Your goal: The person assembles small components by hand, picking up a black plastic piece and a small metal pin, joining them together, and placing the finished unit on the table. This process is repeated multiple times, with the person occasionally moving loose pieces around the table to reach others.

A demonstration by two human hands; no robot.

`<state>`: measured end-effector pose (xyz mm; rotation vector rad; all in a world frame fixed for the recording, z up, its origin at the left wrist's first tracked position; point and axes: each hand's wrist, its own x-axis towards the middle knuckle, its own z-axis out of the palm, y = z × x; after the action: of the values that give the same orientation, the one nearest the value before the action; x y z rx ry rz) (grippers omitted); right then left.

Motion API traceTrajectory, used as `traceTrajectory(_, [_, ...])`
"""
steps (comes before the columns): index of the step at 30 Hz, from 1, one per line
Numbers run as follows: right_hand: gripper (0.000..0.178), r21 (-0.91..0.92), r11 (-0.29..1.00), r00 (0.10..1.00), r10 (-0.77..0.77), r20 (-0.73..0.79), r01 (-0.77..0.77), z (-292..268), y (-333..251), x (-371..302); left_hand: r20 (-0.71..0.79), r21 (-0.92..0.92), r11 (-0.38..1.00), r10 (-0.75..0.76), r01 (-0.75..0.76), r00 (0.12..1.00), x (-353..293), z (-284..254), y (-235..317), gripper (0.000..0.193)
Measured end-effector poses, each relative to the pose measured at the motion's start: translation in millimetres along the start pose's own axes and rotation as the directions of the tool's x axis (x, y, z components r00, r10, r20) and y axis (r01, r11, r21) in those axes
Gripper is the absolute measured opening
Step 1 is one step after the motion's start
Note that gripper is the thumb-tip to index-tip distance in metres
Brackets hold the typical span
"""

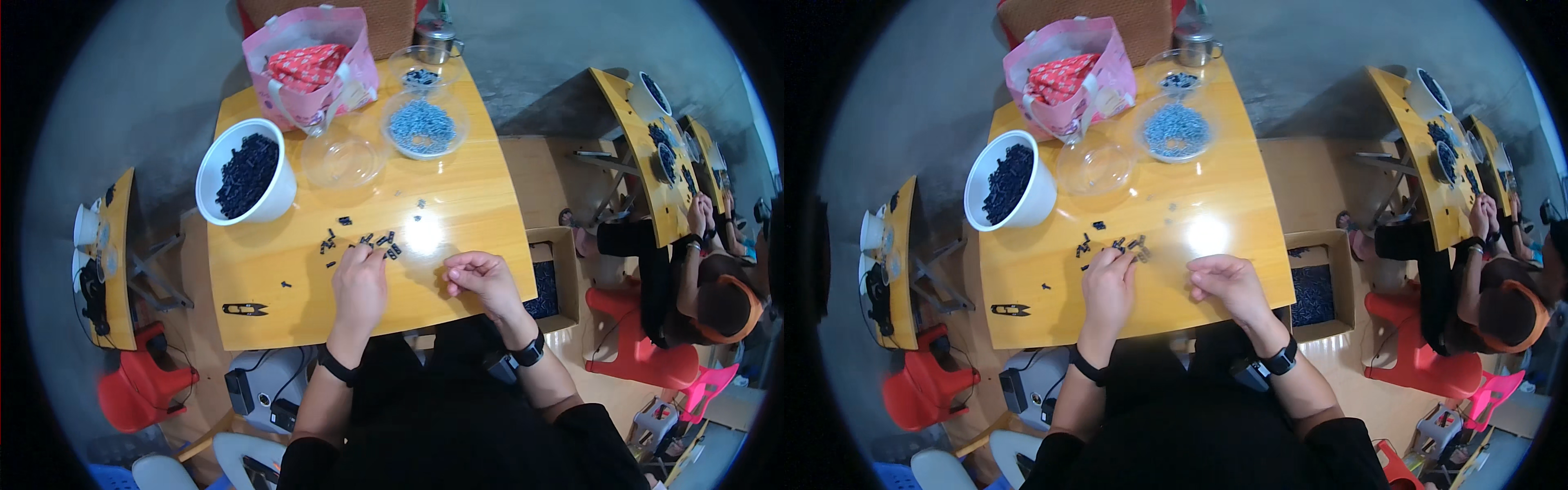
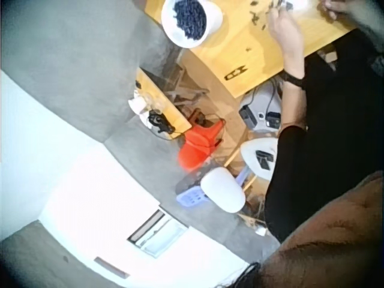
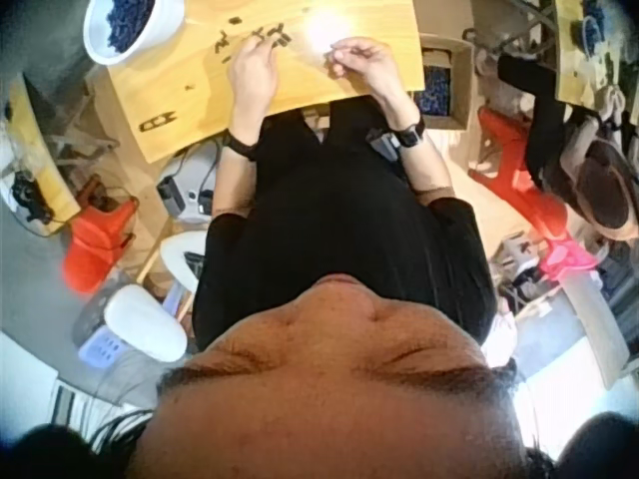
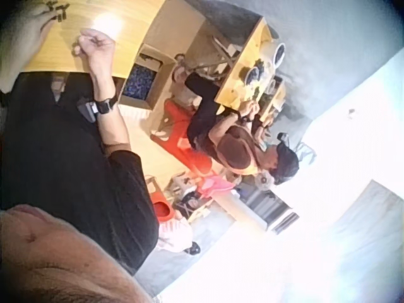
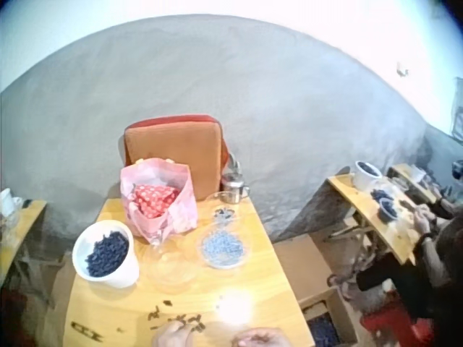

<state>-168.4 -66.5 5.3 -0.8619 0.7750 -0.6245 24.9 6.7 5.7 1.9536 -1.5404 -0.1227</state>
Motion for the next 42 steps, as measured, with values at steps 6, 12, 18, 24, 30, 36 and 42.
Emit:
traceTrajectory(6, [0.011, 0.049, 0.998, 0.998, 0.034, 0.06, -0.037, -10, -13, -16, -0.046, -0.12, 0.989, -0.089, 0.083, 0.995, -8, 2, -2, 0.011])
traceTrajectory(12, [0.007, 0.17, 0.985, 0.979, -0.013, 0.202, -0.022, -4, -29, -42, 0.212, -0.672, 0.681, -0.198, 0.29, 0.957, -22, -37, 42, 0.011])
traceTrajectory(18, [0.01, 0.075, 0.987, 0.924, -0.158, 0.348, 0.141, 14, -48, -63, 0.262, -0.852, 0.449, -0.082, 0.271, 0.961, -36, -68, 83, 0.023])
traceTrajectory(24, [0.01, -0.055, 0.962, 0.895, -0.227, 0.384, 0.267, 30, -48, -69, 0.386, -0.92, 0.015, -0.133, 0.392, 0.913, -44, -58, 79, 0.019])
traceTrajectory(30, [0.009, -0.103, 0.936, 0.877, -0.271, 0.396, 0.336, 50, -39, -72, 0.464, -0.853, -0.318, -0.1, 0.414, 0.88, -54, -65, 70, 0.016])
traceTrajectory(36, [0.008, -0.135, 0.925, 0.872, -0.277, 0.404, 0.356, 61, -38, -72, 0.43, -0.883, -0.255, -0.104, 0.394, 0.897, -62, -71, 62, 0.016])
traceTrajectory(42, [0.007, -0.283, 0.805, 0.816, -0.372, 0.442, 0.521, 68, -39, -69, 0.401, -0.89, -0.271, -0.078, 0.367, 0.913, -67, -74, 54, 0.013])
